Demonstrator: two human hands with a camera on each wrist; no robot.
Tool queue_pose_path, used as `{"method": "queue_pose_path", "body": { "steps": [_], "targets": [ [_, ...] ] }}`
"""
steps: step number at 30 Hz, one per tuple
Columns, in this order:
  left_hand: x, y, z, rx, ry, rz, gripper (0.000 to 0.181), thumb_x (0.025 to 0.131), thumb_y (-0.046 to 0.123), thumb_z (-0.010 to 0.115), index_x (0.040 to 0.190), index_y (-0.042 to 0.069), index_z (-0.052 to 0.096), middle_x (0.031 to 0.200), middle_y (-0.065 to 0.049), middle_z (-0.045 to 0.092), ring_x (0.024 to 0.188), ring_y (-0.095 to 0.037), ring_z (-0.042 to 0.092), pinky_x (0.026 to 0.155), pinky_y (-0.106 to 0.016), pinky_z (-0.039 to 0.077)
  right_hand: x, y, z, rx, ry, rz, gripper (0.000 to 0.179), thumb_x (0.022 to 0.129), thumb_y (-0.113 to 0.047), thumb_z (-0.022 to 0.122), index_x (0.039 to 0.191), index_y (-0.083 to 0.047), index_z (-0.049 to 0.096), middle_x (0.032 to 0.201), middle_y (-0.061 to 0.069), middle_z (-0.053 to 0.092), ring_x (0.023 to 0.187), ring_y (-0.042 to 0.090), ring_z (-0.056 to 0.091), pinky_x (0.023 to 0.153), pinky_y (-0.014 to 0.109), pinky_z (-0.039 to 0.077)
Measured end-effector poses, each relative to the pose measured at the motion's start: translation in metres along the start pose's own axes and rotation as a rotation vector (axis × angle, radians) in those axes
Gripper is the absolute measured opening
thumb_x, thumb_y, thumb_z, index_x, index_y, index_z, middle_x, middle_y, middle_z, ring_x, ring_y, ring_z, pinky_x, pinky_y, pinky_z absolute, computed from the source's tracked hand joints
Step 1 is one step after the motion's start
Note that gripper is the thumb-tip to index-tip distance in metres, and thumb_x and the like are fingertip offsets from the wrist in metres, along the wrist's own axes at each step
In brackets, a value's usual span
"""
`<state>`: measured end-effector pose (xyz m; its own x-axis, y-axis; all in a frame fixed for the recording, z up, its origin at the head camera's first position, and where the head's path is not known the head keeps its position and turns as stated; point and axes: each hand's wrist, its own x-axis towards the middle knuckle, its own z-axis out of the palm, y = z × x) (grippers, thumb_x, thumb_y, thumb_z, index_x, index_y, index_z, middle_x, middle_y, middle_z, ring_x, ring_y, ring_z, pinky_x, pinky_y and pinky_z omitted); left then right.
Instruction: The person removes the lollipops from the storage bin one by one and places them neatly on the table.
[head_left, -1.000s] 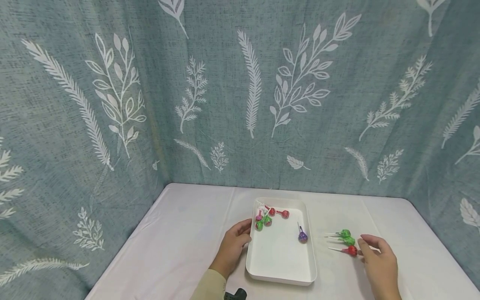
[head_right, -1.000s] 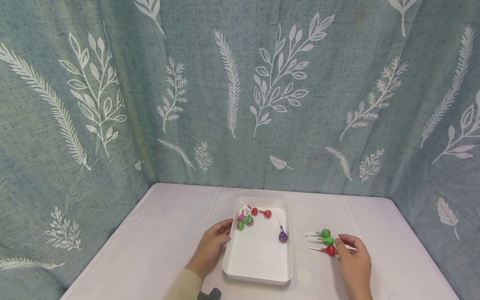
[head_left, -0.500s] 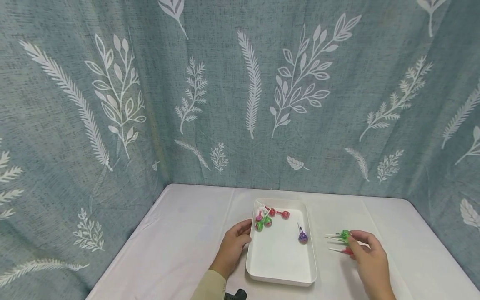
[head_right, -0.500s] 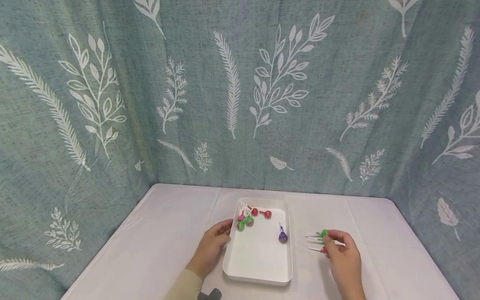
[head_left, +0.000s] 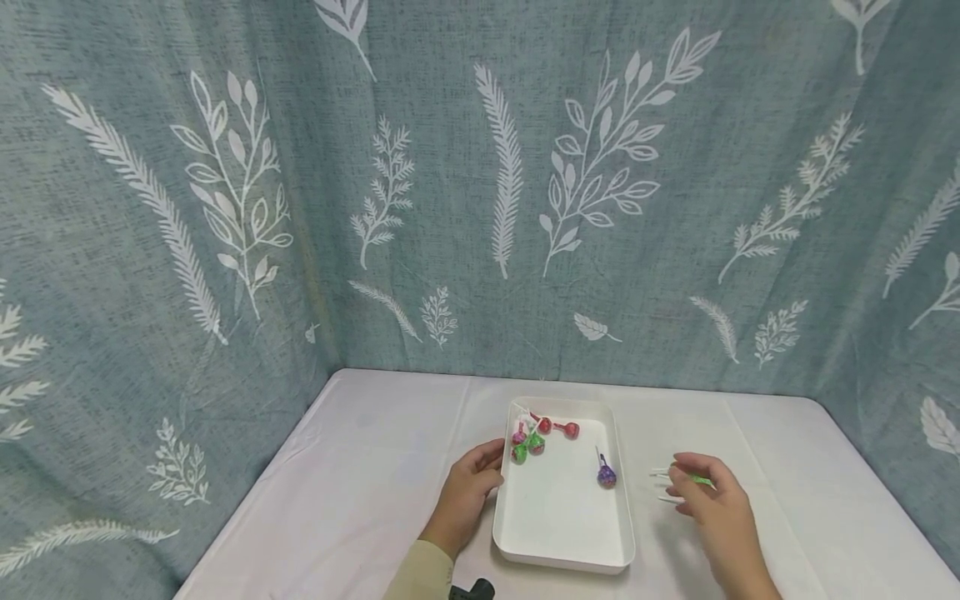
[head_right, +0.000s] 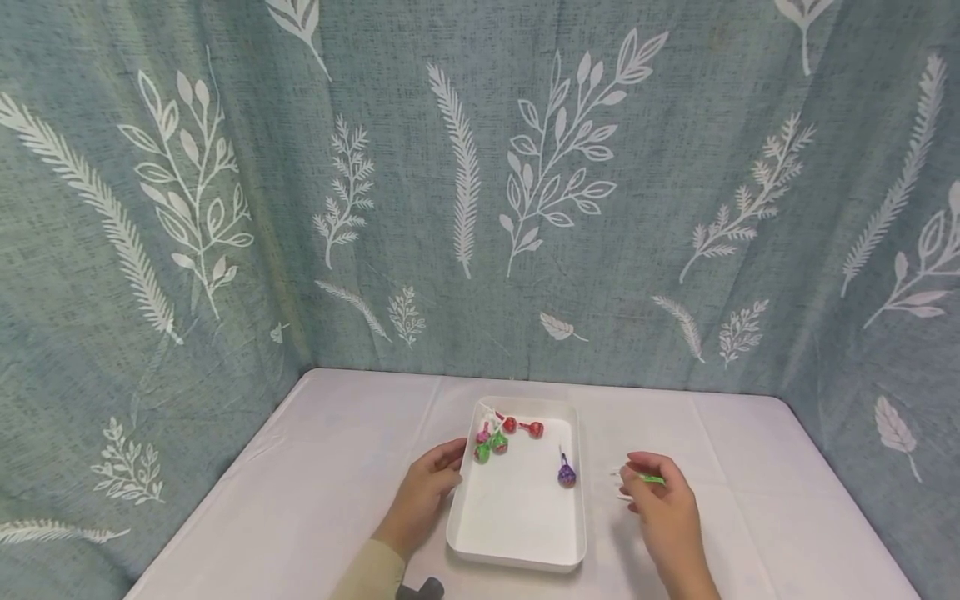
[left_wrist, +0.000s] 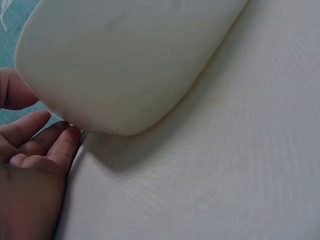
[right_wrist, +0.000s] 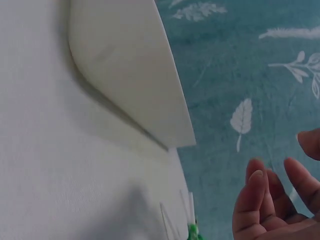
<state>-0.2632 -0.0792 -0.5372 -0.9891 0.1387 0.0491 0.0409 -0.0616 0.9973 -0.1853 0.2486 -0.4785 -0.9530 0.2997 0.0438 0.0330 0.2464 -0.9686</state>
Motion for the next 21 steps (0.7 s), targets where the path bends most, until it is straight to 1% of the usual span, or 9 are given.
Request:
{"method": "queue_pose_path", "body": {
  "steps": [4,9,13,21],
  "targets": [
    [-0.001,0.002,0.0,0.0,-0.004,-0.001,0.067,0.087,-0.002,0.06,0.154,-0.006,0.054,0.158,-0.024,0.054,0.147,-0.039,0.05,0.12,-0.05,0.042,-0.004,-0.008,0.01,-0.004,-0.039,-0.01,0.04,0.11,-0.022,0.066,0.144,-0.001,0.058,0.142,0.019,0.059,0.104,0.016,0.07,0.083,0.027,0.061],
    [-0.001,0.001,0.0,0.001,-0.003,-0.001,0.067,0.087,-0.002,0.06,0.154,-0.006,0.053,0.157,-0.024,0.054,0.147,-0.04,0.051,0.121,-0.051,0.041,-0.007,-0.015,0.023,-0.012,-0.06,-0.041,0.037,0.109,-0.018,0.066,0.141,0.0,0.06,0.139,0.019,0.06,0.103,0.019,0.07,0.081,0.028,0.061],
    [0.0,0.0,-0.002,0.001,0.0,-0.007,0.068,0.087,-0.002,0.06,0.154,-0.006,0.054,0.157,-0.023,0.054,0.147,-0.04,0.051,0.12,-0.051,0.042,-0.008,-0.02,0.035,0.003,-0.084,-0.05,0.038,0.108,-0.016,0.067,0.141,0.001,0.06,0.138,0.02,0.059,0.104,0.023,0.07,0.079,0.029,0.061],
    [0.0,-0.003,-0.002,0.007,-0.013,0.021,0.065,0.088,-0.003,0.06,0.153,-0.006,0.055,0.156,-0.023,0.056,0.146,-0.039,0.052,0.119,-0.05,0.045,-0.009,-0.029,0.061,0.031,-0.11,-0.053,0.035,0.106,-0.013,0.069,0.138,0.002,0.062,0.134,0.018,0.064,0.102,0.028,0.072,0.077,0.03,0.061]
  ]
}}
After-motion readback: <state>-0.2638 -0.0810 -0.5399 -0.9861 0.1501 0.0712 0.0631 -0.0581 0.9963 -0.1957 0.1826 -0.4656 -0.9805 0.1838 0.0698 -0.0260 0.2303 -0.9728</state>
